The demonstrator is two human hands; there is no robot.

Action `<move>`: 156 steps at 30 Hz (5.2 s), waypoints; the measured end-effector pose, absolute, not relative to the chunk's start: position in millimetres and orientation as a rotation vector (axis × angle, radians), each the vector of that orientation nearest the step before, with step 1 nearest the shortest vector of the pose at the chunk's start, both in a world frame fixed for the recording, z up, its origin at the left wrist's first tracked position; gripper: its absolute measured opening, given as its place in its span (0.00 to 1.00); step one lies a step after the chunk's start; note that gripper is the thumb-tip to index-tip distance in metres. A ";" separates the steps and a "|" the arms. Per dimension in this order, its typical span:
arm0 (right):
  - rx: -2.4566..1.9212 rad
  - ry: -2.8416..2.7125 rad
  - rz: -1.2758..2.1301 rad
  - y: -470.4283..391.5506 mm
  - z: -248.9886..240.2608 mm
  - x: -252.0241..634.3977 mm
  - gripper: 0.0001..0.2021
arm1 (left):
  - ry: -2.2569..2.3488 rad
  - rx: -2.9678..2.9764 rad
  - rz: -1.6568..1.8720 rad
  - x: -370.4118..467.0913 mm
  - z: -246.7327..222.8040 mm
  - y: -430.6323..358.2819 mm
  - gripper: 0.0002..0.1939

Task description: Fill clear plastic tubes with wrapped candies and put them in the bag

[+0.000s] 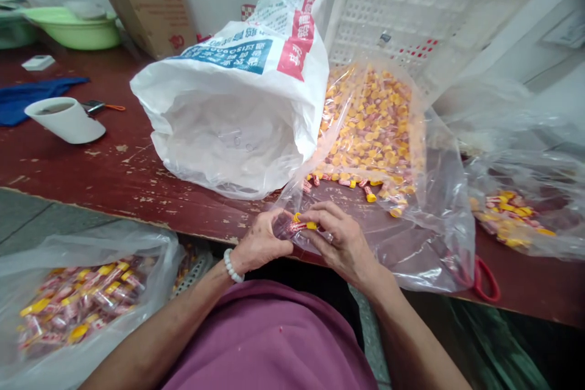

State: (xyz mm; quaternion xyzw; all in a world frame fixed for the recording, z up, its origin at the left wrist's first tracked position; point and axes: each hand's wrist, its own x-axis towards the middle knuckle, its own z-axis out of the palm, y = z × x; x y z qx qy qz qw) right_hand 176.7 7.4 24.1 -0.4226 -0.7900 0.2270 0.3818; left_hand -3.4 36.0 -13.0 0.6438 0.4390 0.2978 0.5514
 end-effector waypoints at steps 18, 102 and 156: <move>-1.164 -1.981 0.484 12.7 -6.3 174.0 0.24 | 1.112 1.533 0.765 -5.2 -24.1 38.2 0.16; -1.745 -1.814 0.337 81.7 -24.1 184.4 0.15 | 0.873 0.779 0.767 -9.5 -16.0 24.3 0.14; -1.247 -1.999 0.109 -3.3 -24.1 128.9 0.36 | 1.069 1.195 0.694 11.1 -14.6 23.1 0.13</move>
